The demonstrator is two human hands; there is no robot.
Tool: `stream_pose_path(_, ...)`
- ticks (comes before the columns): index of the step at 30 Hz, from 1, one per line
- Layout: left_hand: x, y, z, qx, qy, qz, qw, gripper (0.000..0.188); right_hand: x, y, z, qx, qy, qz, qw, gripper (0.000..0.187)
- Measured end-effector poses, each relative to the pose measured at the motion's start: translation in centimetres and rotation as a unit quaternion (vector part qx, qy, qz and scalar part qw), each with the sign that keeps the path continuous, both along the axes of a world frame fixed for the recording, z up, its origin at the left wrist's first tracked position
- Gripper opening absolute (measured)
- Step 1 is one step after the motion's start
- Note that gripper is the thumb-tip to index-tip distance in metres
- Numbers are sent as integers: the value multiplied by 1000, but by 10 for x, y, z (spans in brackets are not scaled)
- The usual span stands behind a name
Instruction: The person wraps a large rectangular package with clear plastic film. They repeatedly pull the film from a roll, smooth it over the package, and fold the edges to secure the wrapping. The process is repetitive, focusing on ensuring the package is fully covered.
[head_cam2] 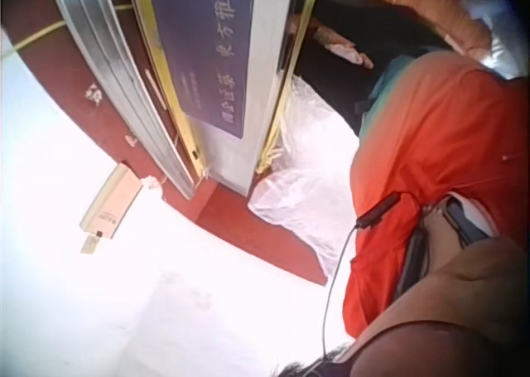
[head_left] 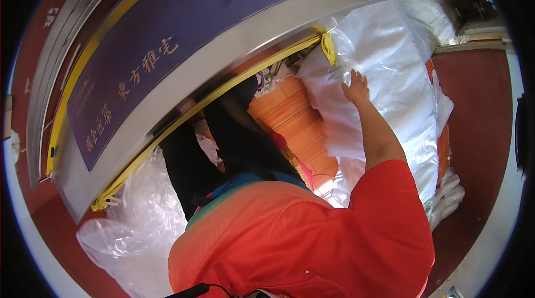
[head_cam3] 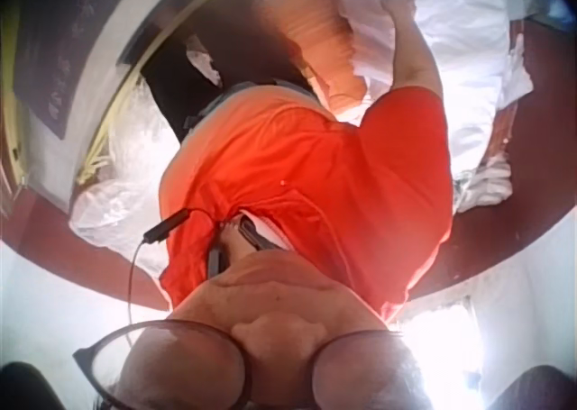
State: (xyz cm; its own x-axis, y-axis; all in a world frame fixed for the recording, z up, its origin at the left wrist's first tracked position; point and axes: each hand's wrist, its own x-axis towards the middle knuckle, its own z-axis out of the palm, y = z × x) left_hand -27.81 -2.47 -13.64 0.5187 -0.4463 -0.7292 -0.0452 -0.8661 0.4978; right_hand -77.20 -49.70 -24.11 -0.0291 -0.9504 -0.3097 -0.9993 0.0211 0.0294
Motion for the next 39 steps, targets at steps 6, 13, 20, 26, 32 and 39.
stream_pose_path(6, -6, 74, 12, 140, -4, 90, 986, 30, -22, -29, 29, 157, 152, -279, 935, 65)
stream_pose_path(13, -9, 103, 42, 232, -17, 136, 963, 29, 63, -103, 8, -1, 32, 113, 993, 39)
stream_pose_path(20, 17, -33, 60, 23, -37, -104, 994, 22, 23, -70, 39, -92, 145, 429, 887, 16)
stream_pose_path(26, -68, -277, 90, -266, 58, -447, 852, 32, 78, -7, 129, 160, -130, 358, 911, 12)
stream_pose_path(32, -189, -366, 88, -448, 343, -450, 692, 50, 159, 59, 269, 127, -270, 448, 842, 12)
stream_pose_path(39, -148, -328, 111, -351, 23, -760, 547, 29, 101, 12, 309, 21, -92, 513, 853, 40)
